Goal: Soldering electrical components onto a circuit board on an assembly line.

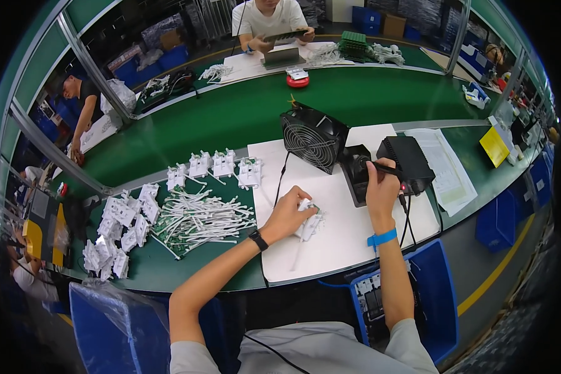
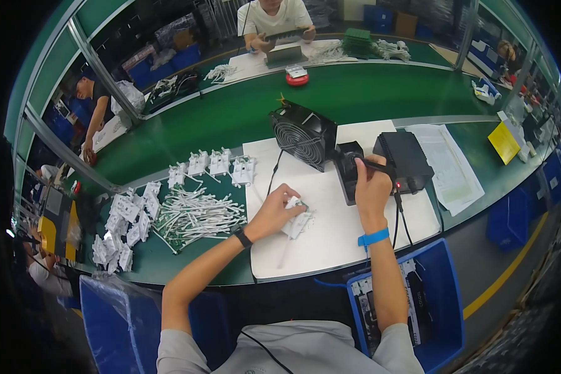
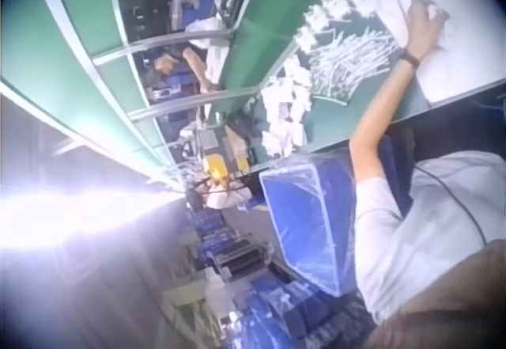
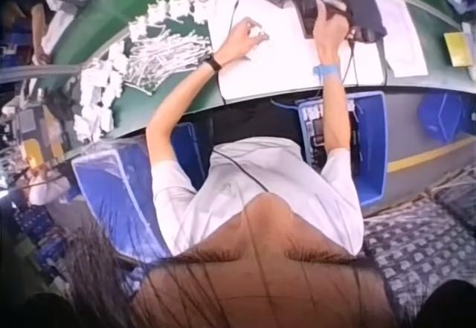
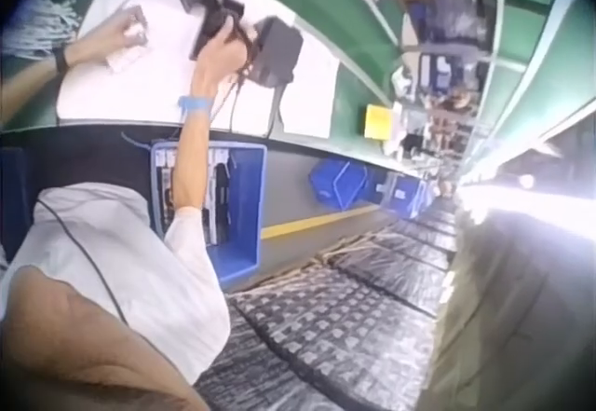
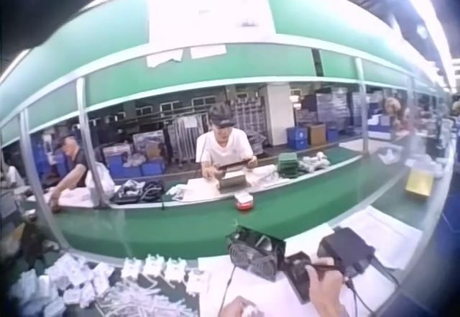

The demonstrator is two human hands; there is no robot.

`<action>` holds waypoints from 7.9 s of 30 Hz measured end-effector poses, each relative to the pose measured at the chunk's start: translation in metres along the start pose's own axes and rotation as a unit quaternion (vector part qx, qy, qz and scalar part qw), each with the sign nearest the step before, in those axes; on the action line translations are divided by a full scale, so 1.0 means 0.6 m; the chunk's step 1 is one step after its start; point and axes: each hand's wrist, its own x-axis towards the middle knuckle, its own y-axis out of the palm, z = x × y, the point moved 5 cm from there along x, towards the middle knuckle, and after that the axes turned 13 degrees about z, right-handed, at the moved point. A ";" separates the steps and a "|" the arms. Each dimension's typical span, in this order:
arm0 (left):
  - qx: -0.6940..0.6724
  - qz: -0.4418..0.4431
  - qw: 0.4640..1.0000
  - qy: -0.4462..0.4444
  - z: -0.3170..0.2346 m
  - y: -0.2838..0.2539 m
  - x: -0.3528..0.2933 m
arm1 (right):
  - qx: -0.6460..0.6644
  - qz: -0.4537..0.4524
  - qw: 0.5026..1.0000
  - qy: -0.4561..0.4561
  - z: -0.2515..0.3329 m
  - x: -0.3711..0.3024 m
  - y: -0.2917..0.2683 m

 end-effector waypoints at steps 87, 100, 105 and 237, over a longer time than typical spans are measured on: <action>0.289 -0.036 0.946 0.141 -0.012 0.002 -0.103 | 0.275 0.155 0.948 0.022 0.013 -0.109 0.048; 0.262 -0.003 0.953 0.151 -0.013 -0.021 -0.100 | 0.318 0.205 0.925 -0.028 0.017 -0.121 0.041; 0.247 0.006 0.957 0.152 -0.015 -0.023 -0.099 | 0.322 0.212 0.922 -0.023 0.021 -0.118 0.042; 0.257 -0.126 0.950 0.129 -0.045 0.049 -0.077 | 0.135 0.034 0.987 -0.076 0.020 -0.117 0.009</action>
